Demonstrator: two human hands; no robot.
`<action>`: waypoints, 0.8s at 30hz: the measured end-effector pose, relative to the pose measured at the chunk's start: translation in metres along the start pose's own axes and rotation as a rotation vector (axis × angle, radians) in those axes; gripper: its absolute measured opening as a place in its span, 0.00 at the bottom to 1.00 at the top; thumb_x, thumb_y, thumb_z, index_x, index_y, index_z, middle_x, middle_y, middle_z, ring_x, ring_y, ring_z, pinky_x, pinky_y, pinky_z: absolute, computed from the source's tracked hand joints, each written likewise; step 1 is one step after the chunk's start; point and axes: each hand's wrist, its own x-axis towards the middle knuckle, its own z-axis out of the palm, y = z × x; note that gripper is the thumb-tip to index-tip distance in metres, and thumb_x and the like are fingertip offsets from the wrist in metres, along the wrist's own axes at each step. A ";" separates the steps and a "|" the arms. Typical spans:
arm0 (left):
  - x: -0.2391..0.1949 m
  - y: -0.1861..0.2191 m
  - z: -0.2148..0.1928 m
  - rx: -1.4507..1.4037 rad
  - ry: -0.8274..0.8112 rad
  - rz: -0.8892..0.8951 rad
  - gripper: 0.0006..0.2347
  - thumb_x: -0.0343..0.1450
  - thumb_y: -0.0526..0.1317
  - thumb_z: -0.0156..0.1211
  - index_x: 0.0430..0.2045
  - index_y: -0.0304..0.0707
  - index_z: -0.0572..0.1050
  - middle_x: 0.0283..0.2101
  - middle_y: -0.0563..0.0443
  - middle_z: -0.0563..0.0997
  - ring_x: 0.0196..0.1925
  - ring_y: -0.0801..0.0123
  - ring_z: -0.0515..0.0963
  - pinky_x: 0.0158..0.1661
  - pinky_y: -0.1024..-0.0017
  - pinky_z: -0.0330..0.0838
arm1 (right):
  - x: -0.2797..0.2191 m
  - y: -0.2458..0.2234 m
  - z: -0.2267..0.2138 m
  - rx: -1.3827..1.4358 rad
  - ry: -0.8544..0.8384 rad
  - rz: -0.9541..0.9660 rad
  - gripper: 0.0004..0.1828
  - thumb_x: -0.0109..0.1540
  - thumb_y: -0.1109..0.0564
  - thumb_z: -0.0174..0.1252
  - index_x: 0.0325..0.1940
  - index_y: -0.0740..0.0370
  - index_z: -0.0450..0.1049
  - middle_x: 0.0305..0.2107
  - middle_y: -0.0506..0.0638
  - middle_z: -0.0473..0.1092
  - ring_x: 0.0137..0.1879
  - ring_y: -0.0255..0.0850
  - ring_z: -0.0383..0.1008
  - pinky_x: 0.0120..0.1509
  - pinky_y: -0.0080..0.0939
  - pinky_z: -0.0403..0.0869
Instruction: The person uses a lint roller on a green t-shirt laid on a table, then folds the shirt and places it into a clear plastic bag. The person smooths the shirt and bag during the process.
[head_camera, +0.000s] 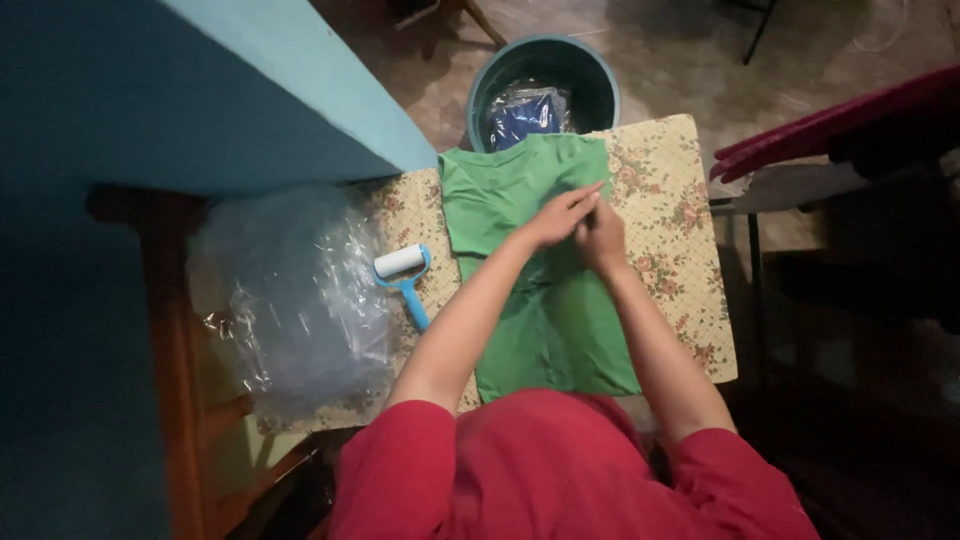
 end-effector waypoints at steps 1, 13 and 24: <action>0.005 -0.010 0.002 0.004 -0.007 0.001 0.19 0.81 0.53 0.48 0.65 0.50 0.71 0.67 0.41 0.72 0.74 0.49 0.63 0.74 0.54 0.53 | -0.003 -0.010 -0.004 0.001 0.008 0.003 0.10 0.59 0.66 0.55 0.45 0.69 0.70 0.36 0.71 0.72 0.48 0.71 0.73 0.49 0.70 0.69; 0.006 -0.010 -0.025 0.296 0.182 -0.131 0.24 0.75 0.55 0.58 0.64 0.47 0.72 0.67 0.48 0.73 0.72 0.58 0.67 0.72 0.58 0.59 | -0.143 -0.017 -0.043 -0.481 0.019 0.103 0.44 0.56 0.53 0.73 0.70 0.66 0.57 0.53 0.64 0.62 0.61 0.62 0.68 0.66 0.60 0.70; -0.023 0.012 -0.058 0.352 0.302 -0.156 0.22 0.74 0.53 0.58 0.63 0.51 0.72 0.66 0.50 0.75 0.71 0.60 0.69 0.72 0.59 0.60 | -0.242 -0.023 -0.059 -0.783 -0.458 0.563 0.18 0.66 0.42 0.51 0.56 0.46 0.73 0.43 0.52 0.80 0.51 0.54 0.82 0.56 0.60 0.76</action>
